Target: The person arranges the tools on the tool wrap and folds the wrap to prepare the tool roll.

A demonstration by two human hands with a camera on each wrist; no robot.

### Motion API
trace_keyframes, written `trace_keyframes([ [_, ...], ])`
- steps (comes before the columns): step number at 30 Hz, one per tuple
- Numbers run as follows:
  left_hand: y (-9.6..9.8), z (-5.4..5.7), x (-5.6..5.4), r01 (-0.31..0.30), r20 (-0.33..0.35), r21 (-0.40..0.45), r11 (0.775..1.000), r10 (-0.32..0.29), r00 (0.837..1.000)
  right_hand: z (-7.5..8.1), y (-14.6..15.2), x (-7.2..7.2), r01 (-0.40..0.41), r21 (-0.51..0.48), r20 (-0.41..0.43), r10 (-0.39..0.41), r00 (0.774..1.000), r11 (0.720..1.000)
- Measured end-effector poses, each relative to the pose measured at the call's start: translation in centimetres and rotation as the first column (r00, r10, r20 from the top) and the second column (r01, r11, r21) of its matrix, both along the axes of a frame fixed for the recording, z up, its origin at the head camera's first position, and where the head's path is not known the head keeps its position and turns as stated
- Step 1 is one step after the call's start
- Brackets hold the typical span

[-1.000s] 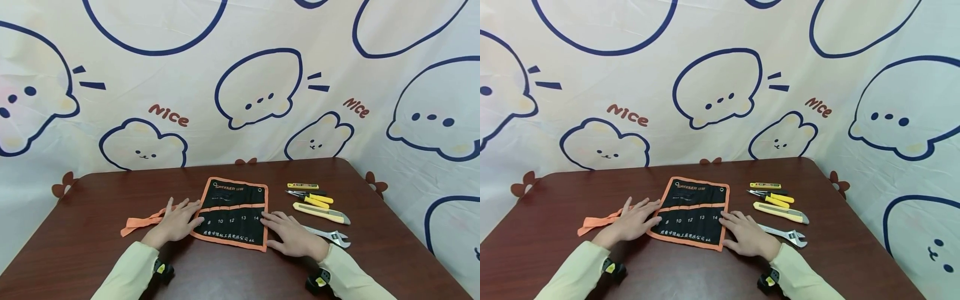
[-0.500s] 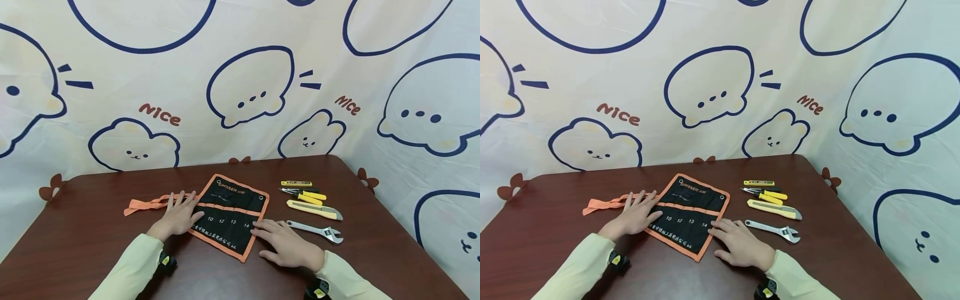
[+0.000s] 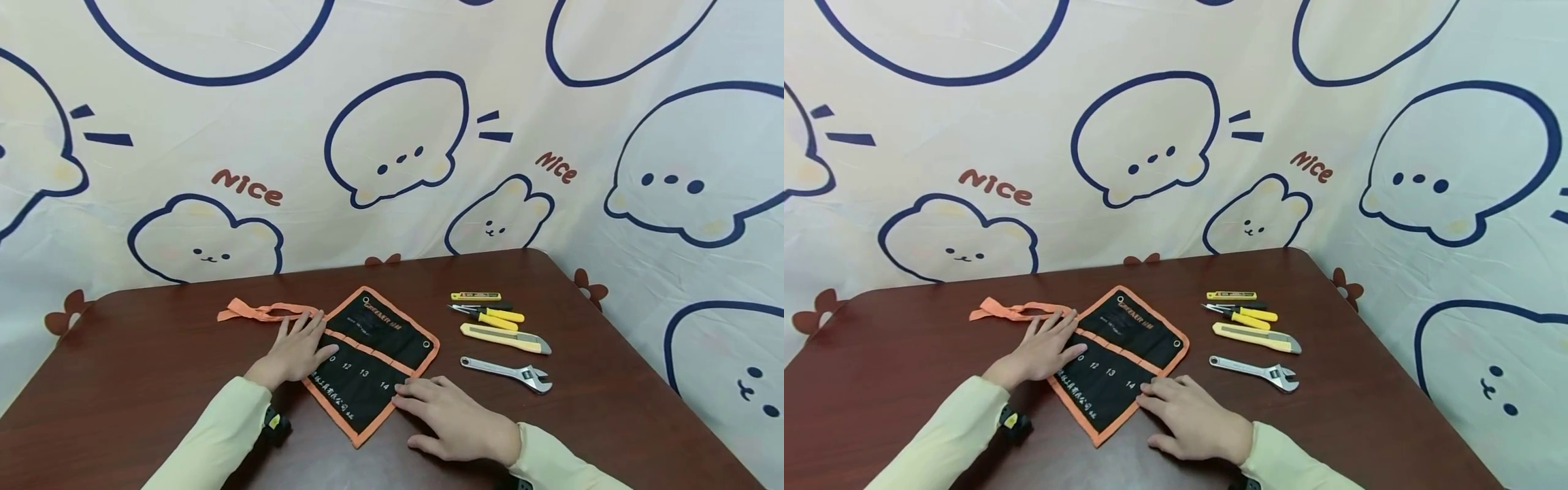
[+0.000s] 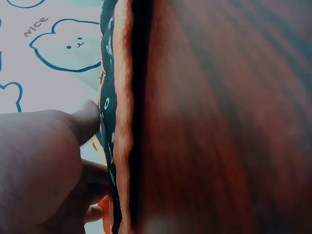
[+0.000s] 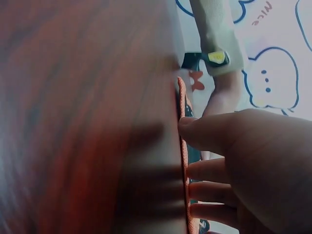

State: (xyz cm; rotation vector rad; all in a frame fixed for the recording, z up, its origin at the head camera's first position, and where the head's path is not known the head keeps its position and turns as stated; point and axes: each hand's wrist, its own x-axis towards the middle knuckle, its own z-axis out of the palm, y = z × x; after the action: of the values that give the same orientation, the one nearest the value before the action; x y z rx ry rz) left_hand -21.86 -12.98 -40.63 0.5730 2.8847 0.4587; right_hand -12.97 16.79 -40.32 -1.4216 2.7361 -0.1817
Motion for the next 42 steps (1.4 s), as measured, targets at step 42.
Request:
trace_keyframes([
  [42, 2.6, 1.4, -0.4, 0.175, -0.045, 0.019, 0.984, -0.174, 0.984, -0.7, -3.7, 1.5, -0.168, -0.132, 0.104, 0.182, 0.978, 0.977],
])
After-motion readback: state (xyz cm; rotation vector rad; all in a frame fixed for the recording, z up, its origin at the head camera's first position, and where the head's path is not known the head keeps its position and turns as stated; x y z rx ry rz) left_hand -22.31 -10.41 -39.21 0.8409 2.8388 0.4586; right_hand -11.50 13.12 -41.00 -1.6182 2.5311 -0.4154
